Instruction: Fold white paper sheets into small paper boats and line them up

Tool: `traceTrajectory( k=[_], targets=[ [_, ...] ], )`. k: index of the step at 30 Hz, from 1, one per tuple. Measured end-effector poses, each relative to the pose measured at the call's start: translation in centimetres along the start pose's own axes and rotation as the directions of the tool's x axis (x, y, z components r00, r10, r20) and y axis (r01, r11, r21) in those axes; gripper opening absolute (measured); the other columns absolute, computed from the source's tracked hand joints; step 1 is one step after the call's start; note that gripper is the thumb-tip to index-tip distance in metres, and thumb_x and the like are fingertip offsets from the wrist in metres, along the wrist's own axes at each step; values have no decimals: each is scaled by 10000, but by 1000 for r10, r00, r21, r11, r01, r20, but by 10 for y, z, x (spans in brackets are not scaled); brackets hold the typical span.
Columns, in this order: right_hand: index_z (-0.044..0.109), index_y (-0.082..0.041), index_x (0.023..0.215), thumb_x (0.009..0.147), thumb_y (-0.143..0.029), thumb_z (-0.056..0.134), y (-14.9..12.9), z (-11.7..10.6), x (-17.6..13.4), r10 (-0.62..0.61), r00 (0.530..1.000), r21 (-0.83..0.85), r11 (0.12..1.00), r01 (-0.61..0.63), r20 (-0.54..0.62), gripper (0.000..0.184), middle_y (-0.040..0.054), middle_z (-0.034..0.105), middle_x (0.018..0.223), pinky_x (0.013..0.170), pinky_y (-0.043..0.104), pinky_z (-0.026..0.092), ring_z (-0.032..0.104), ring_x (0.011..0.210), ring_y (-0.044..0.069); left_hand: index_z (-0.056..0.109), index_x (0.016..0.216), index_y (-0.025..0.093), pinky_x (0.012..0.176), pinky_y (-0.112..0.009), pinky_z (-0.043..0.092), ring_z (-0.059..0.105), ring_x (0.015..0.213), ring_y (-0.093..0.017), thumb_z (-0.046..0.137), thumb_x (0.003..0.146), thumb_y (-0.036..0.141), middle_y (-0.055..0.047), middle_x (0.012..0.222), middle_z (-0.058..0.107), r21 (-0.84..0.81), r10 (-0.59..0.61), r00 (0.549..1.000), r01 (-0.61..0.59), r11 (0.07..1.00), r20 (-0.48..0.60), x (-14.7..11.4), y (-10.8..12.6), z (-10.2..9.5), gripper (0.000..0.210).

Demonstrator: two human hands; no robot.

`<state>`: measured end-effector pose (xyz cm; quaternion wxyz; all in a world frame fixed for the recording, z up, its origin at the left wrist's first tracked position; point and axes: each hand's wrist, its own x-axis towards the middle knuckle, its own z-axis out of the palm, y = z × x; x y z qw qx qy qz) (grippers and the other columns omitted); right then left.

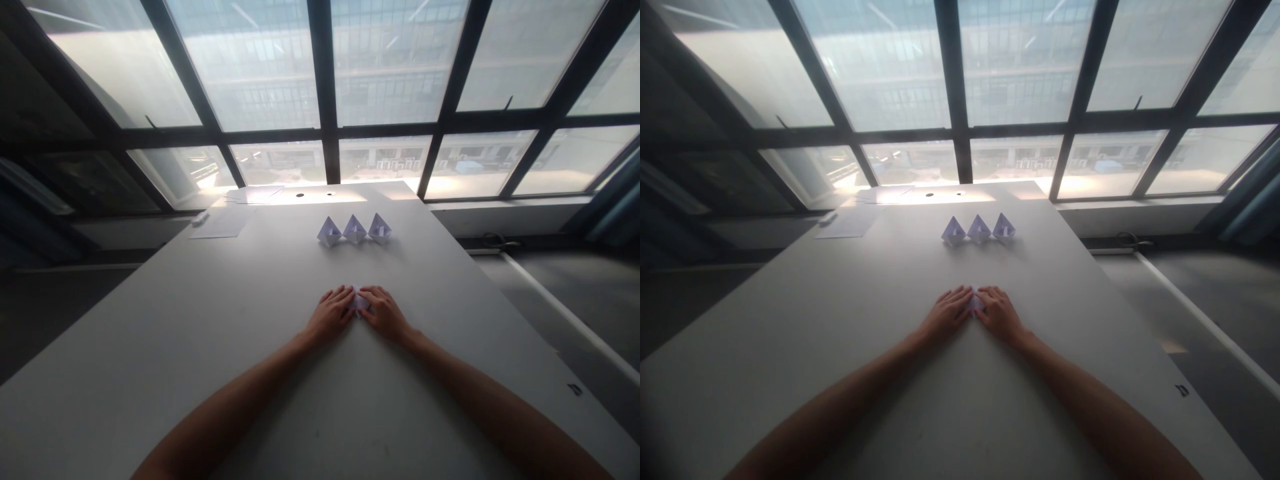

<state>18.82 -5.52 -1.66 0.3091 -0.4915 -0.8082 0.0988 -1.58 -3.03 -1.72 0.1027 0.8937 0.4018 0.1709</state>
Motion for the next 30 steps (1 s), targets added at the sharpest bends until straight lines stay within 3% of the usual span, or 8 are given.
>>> traceTrajectory(
  k=[6,14,21,25,30],
  targets=[
    [532,-162,1371,921,-279,567,1,5,-3,7,997,-139,990,4,78,466,129,543,1404,1134,471,289,440,1330,278,352,1500,292,1166,-454,237,291,1449,-234,391,1010,377,-51,1544,373,31,13,999,-14,999,32,-1,-3,4,499],
    [544,-145,1354,918,-254,543,-1,3,-2,5,997,-151,989,6,73,449,134,546,1382,1121,433,310,455,1288,261,263,1536,264,1192,-451,167,143,1492,-220,319,1024,373,-32,1608,211,109,46,993,-58,992,107,-2,-3,3,527],
    [535,-159,1365,919,-261,527,2,6,-3,29,998,-145,989,-20,61,458,132,533,1385,1125,425,305,450,1287,258,210,1552,238,1196,-462,148,199,1480,-214,323,1023,408,-59,1597,242,121,66,991,-80,989,117,-3,-4,4,567],
    [540,-159,1354,921,-270,528,4,8,-3,31,998,-147,989,-23,51,447,138,539,1375,1125,433,310,453,1285,261,295,1526,249,1181,-478,206,245,1466,-239,398,1006,406,-74,1574,310,82,92,994,-97,992,59,-2,-1,1,552],
    [531,-139,1352,925,-262,521,4,7,-2,34,999,-130,991,-30,28,445,146,555,1345,1109,421,336,468,1261,264,635,1264,254,1089,-377,393,516,1273,-205,479,962,226,-60,1376,567,-56,56,975,-69,996,-214,-2,6,-7,341]
  ],
)
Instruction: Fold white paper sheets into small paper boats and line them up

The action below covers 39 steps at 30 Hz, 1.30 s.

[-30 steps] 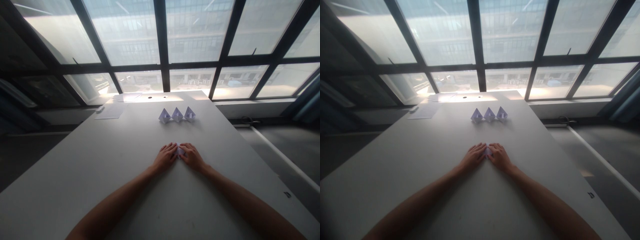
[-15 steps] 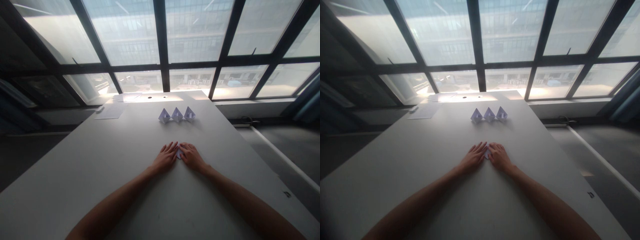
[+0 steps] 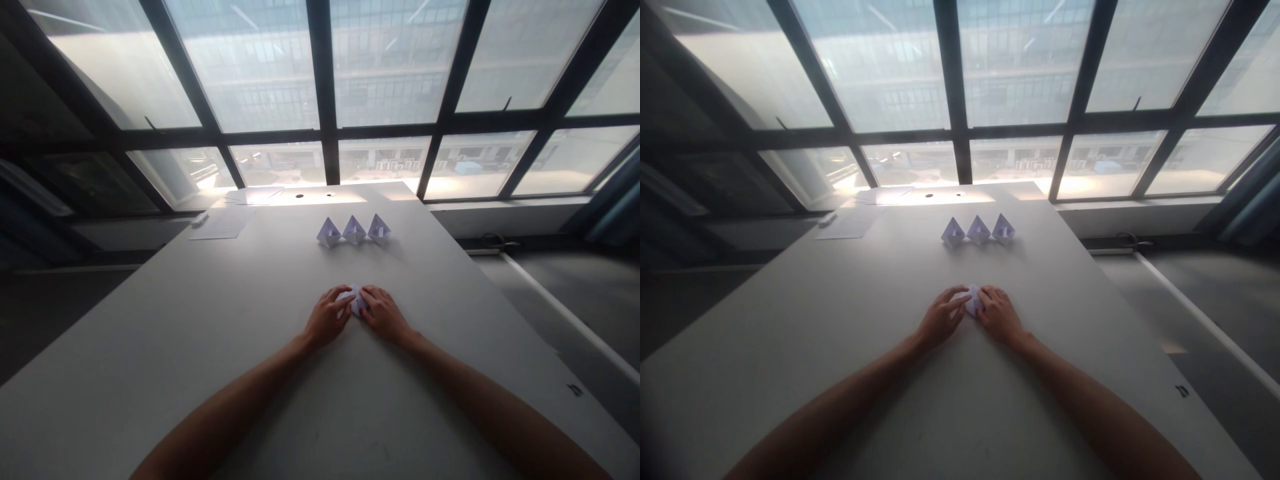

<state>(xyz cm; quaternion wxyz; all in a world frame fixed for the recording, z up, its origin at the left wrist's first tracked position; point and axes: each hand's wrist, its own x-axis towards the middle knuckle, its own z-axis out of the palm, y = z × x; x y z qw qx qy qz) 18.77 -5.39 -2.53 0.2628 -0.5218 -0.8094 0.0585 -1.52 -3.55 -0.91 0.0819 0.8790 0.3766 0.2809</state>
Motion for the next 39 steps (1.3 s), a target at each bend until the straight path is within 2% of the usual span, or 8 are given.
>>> traceTrajectory(
  k=[2,6,11,15,22,39],
  targets=[
    [537,-147,1346,919,-262,529,0,-1,0,-2,1000,4,1000,2,3,442,145,554,1345,1107,425,340,467,1262,268,713,1130,266,1024,-350,455,600,1135,-194,533,932,213,-50,1252,638,-35,0,999,-2,999,-41,0,2,-1,273],
    [543,-144,1341,906,-255,552,1,-1,0,-2,1000,0,1000,2,10,449,152,552,1349,1110,430,339,466,1270,271,752,1034,270,946,-311,504,643,1017,-180,561,919,217,-38,1131,682,-52,30,999,-29,998,23,0,4,0,229],
    [511,-121,1379,914,-255,540,0,-2,0,2,1000,-3,1000,-2,12,484,158,523,1395,1126,420,327,440,1306,267,758,990,264,956,-298,499,643,1025,-173,549,934,214,-27,1131,688,-50,24,998,-21,999,52,2,6,-1,223],
    [553,-144,1349,943,-252,483,-1,-4,0,-26,999,-13,1000,26,38,426,146,496,1440,1141,433,306,407,1352,260,747,1025,250,982,-305,491,640,1053,-174,531,948,214,-36,1136,696,-57,43,997,-40,998,60,2,6,-1,232],
    [581,-115,1323,948,-258,479,-2,-4,1,-24,998,-43,999,26,62,414,157,518,1421,1140,431,305,430,1337,272,727,1065,237,1000,-326,490,632,1086,-180,529,942,191,-54,1133,698,-69,55,997,-51,996,47,2,4,0,238],
    [593,-160,1306,945,-266,499,-1,-4,1,-34,998,-25,999,36,43,388,144,535,1401,1124,437,323,452,1313,264,727,1070,226,989,-325,486,626,1075,-189,536,932,171,-64,1133,686,-80,48,998,-43,996,50,2,3,0,242]
  ],
)
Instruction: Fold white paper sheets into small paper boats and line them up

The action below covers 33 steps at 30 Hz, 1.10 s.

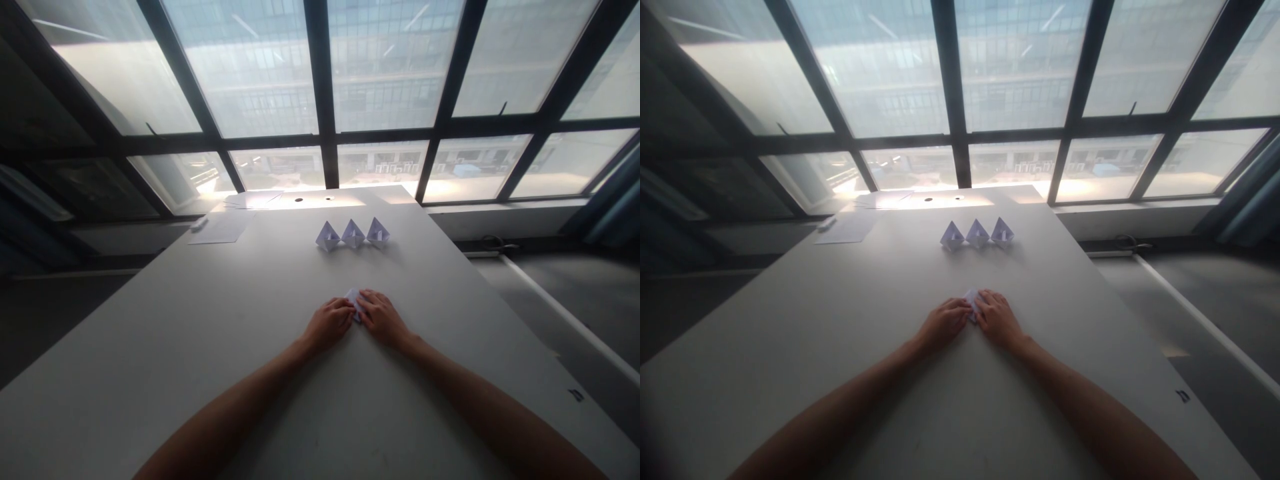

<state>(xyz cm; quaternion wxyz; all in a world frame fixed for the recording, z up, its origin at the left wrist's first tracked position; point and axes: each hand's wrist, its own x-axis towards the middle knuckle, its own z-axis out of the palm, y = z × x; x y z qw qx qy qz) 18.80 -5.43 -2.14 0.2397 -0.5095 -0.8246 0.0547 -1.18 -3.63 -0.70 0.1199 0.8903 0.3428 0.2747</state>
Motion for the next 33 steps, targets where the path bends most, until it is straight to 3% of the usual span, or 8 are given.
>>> traceTrajectory(
  k=[33],
  targets=[
    [581,-163,1312,941,-262,505,0,0,0,-2,1000,-2,1000,2,-6,392,139,538,1395,1117,432,332,463,1299,264,723,1060,221,992,-340,485,626,1061,-191,531,933,169,-69,1120,685,-6,11,1000,-10,1000,20,0,-2,0,236]
  ],
)
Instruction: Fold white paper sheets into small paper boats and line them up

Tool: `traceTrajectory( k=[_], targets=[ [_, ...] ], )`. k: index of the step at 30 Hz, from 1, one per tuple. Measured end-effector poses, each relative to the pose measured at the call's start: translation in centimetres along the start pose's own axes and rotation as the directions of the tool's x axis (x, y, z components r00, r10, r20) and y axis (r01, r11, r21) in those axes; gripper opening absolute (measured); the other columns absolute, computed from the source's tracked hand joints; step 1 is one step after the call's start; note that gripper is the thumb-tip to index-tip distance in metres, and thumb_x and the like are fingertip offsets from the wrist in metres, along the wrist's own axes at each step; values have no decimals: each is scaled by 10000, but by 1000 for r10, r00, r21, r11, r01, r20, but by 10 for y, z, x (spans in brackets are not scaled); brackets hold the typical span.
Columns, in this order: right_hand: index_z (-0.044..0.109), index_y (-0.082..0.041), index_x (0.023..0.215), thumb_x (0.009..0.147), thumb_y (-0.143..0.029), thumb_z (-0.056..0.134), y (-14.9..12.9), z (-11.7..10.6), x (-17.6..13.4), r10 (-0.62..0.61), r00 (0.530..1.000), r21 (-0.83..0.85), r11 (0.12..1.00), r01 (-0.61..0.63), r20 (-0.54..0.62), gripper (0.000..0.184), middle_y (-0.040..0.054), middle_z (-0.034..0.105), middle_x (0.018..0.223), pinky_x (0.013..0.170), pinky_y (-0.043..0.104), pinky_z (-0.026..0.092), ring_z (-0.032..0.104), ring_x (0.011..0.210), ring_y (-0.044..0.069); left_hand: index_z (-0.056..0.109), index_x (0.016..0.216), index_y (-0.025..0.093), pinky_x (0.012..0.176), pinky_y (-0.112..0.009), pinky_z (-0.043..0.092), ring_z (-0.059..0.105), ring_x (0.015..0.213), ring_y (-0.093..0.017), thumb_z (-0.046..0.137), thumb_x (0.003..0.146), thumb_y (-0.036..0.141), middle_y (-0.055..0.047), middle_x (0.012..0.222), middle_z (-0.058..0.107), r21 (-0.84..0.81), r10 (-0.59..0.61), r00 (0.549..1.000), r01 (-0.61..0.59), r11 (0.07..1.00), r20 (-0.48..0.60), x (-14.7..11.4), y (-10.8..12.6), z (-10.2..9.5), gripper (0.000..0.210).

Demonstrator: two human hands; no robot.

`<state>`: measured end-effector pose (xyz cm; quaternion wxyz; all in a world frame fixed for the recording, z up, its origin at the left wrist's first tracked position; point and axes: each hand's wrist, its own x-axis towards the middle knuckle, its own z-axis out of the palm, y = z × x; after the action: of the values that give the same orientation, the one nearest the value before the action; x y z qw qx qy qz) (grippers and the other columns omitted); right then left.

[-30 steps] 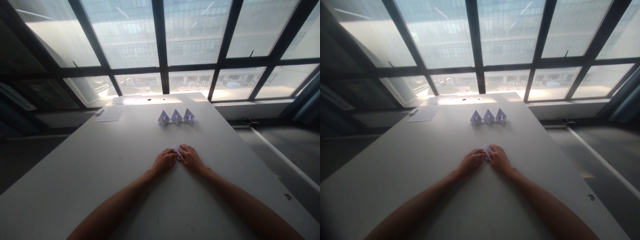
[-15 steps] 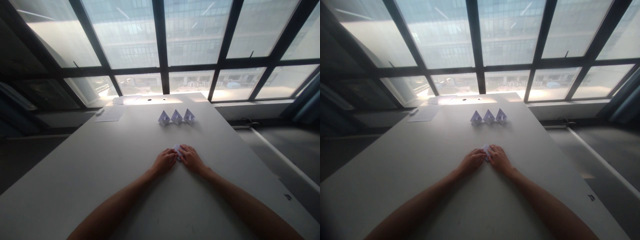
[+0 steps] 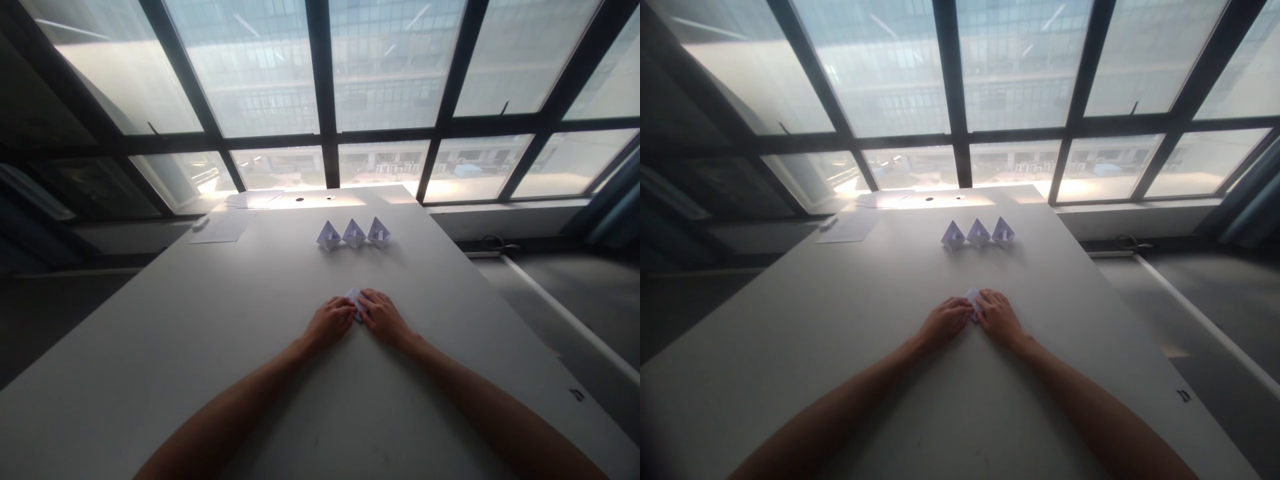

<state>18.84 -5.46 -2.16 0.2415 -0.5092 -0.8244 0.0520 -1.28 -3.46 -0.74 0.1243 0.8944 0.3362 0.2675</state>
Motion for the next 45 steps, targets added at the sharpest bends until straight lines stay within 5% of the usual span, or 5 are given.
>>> traceTrajectory(
  k=[29,38,42,45],
  targets=[
    [576,-107,1303,887,-247,582,2,4,0,65,996,38,997,-63,-55,439,175,547,1352,1121,443,328,446,1288,297,691,1161,236,989,-354,489,605,1090,-204,558,918,179,-76,1176,651,3,-18,999,18,1000,-30,-2,-1,1,283],
    [632,-182,1226,761,-146,677,4,-1,2,177,969,412,906,-92,-172,468,115,601,1178,991,384,450,558,1101,245,698,1178,286,992,-405,477,580,1119,-232,611,888,171,-87,1255,597,5,21,1000,-21,1000,-11,-4,-8,5,323],
    [653,-206,1189,752,-150,657,4,-2,4,282,937,589,800,-113,-204,441,92,582,1146,879,342,500,584,1034,217,685,1181,280,979,-386,490,600,1101,-219,603,882,147,-89,1291,570,-170,34,999,-37,985,-18,-3,-6,4,337],
    [662,-197,1178,741,-177,669,4,-4,7,361,917,681,715,-158,-167,437,86,606,1118,802,323,515,602,963,205,647,1206,251,920,-362,526,636,1035,-209,639,873,225,-96,1256,578,-378,-123,990,88,921,-70,0,-6,6,334]
  ],
)
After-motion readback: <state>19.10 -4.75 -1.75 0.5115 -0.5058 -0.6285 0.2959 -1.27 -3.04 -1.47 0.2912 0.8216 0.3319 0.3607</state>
